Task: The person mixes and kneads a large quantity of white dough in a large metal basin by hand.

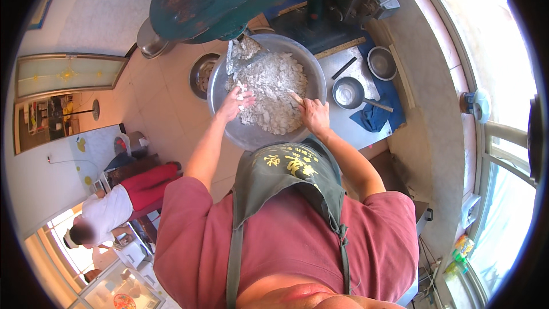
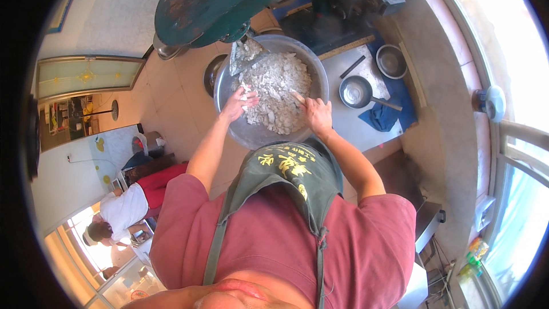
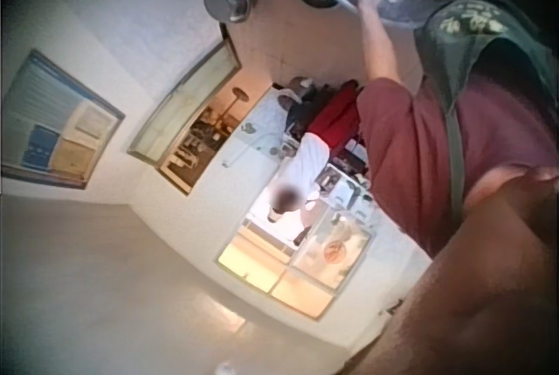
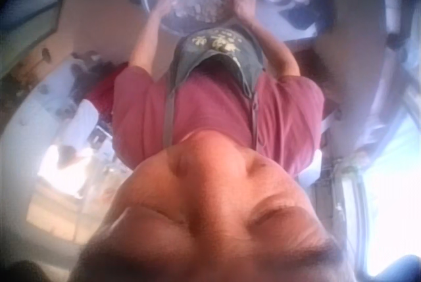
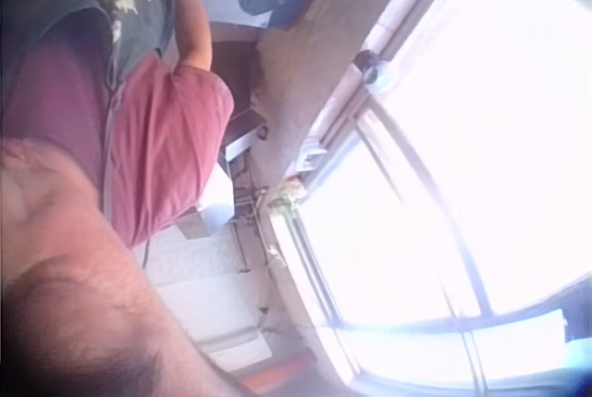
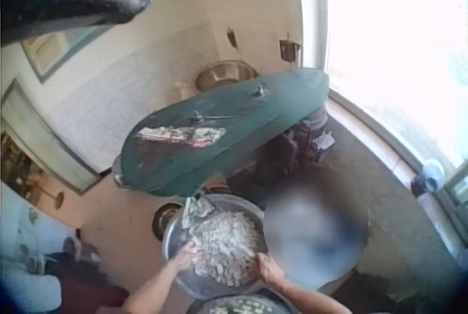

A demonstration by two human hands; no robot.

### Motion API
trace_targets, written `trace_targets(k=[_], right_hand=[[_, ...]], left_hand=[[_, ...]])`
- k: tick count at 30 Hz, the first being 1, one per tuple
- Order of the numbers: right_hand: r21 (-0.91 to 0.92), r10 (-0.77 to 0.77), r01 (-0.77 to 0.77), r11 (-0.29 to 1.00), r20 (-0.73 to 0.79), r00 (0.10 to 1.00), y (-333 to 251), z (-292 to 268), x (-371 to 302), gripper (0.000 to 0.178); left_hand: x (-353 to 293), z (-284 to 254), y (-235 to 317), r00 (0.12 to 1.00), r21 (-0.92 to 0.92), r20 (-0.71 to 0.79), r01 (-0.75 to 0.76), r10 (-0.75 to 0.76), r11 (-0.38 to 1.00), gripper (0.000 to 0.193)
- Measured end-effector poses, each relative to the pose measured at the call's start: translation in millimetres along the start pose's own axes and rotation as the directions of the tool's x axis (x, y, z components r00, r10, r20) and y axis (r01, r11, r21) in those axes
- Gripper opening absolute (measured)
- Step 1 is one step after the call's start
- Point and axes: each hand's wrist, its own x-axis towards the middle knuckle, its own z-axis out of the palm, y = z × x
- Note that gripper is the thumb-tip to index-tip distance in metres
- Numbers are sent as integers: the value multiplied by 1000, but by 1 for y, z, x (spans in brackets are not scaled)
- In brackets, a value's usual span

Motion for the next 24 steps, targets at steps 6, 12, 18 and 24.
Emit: trace_targets(k=[6, 12, 18, 24], right_hand=[[-69, 28, -31, 997, -36, 999, -15, 11, -8, 21], [-113, 56, -62, 992, -53, 997, -29, 8, -19, 20], [6, 212, -213, 977, 67, 975, -36, 7, -26, 26], [59, 260, -269, 961, 129, 957, -49, -2, -37, 30]], left_hand=[[6, -40, -11, 970, 315, 25, -239, 244, 919, 58], [-6, -14, 18, 993, 687, -80, -4, 81, 727, 23], [-11, 1, 21, 894, 948, 304, -251, 329, -195, 20], [45, 30, -38, 457, 649, 756, -620, 469, -442, 20]])
